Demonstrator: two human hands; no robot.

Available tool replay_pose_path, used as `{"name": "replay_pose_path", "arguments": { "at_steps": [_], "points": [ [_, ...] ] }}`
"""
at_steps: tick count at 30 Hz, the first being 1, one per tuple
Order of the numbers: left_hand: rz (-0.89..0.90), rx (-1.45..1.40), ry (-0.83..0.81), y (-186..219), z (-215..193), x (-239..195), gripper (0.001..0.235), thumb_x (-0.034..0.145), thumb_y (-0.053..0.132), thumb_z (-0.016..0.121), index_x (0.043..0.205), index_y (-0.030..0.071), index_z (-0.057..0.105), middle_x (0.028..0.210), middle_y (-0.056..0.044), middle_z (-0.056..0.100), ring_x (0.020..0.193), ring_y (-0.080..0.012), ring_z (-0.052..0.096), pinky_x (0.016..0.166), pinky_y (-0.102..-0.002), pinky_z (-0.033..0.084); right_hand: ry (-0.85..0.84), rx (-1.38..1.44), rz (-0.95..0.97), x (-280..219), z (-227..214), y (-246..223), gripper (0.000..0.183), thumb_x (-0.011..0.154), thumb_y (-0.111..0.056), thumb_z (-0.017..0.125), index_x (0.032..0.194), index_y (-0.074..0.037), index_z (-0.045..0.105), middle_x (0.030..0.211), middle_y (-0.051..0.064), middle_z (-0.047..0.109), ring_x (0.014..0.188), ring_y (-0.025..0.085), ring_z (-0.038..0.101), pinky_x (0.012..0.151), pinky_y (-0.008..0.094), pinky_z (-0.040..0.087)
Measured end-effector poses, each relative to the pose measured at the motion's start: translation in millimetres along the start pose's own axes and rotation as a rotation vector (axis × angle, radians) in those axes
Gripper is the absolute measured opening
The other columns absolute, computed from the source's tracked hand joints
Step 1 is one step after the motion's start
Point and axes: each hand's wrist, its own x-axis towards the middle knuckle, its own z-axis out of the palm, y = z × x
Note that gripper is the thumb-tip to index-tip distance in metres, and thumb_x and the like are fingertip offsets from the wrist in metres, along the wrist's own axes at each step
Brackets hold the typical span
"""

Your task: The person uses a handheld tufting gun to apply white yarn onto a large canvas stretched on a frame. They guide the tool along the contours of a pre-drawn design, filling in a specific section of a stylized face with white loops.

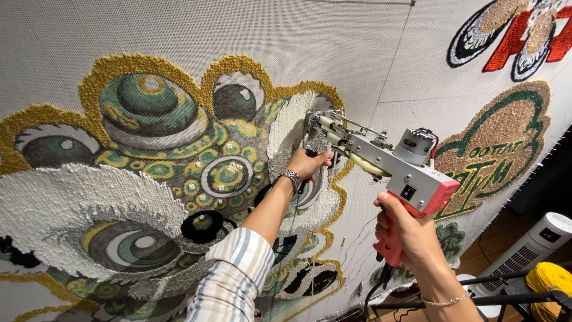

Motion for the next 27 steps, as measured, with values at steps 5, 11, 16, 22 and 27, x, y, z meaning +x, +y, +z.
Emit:
{"name": "replay_pose_path", "arguments": {
  "at_steps": [5,11,16,22,27],
  "points": [
    [0.006,-0.031,0.006,3.4,-0.1,4.7,0.043,0.088,0.044,0.077,0.1,0.003,0.077,0.089,-0.003,0.083,0.039,-0.0086,0.05,0.039,-0.028,0.045,-0.016,0.003,0.004,0.8,-1.7,-5.3,0.027,0.088,-0.026,0.072,0.086,-0.003,0.058,0.059,0.003,0.046,0.047,0.016,0.045,0.042,0.033,0.038],
    [-0.008,0.02,0.047,21.4,-2.6,0.4,0.043,0.089,0.047,0.075,0.099,0.005,0.076,0.085,-0.002,0.081,0.037,-0.0093,0.049,0.038,-0.027,0.041,-0.013,0.008,-0.026,3.0,3.4,-12.8,0.025,0.088,-0.025,0.072,0.087,-0.003,0.059,0.06,0.003,0.047,0.048,0.015,0.045,0.043,0.032,0.038],
    [0.044,0.01,0.036,31.2,-5.6,1.1,0.039,0.087,0.042,0.075,0.1,0.004,0.075,0.084,-0.003,0.081,0.036,-0.0104,0.05,0.036,-0.029,0.043,-0.012,0.02,-0.021,6.2,3.5,-15.8,0.025,0.089,-0.025,0.072,0.088,-0.003,0.059,0.061,0.003,0.047,0.05,0.015,0.045,0.045,0.032,0.039],
    [0.044,-0.004,0.038,35.4,-6.5,8.9,0.041,0.089,0.041,0.074,0.099,0.001,0.075,0.084,-0.003,0.081,0.037,-0.0097,0.048,0.037,-0.028,0.042,-0.009,0.035,-0.054,6.9,4.6,-21.0,0.024,0.089,-0.025,0.072,0.089,-0.004,0.06,0.063,0.001,0.047,0.052,0.014,0.046,0.046,0.032,0.04],
    [0.078,0.003,0.026,38.2,-9.3,16.3,0.041,0.09,0.04,0.074,0.101,0.001,0.075,0.084,-0.003,0.081,0.038,-0.0086,0.049,0.037,-0.028,0.041,-0.014,0.035,-0.069,6.8,7.4,-23.1,0.025,0.089,-0.026,0.071,0.089,-0.003,0.06,0.064,0.001,0.047,0.053,0.014,0.047,0.046,0.032,0.041]
  ]
}}
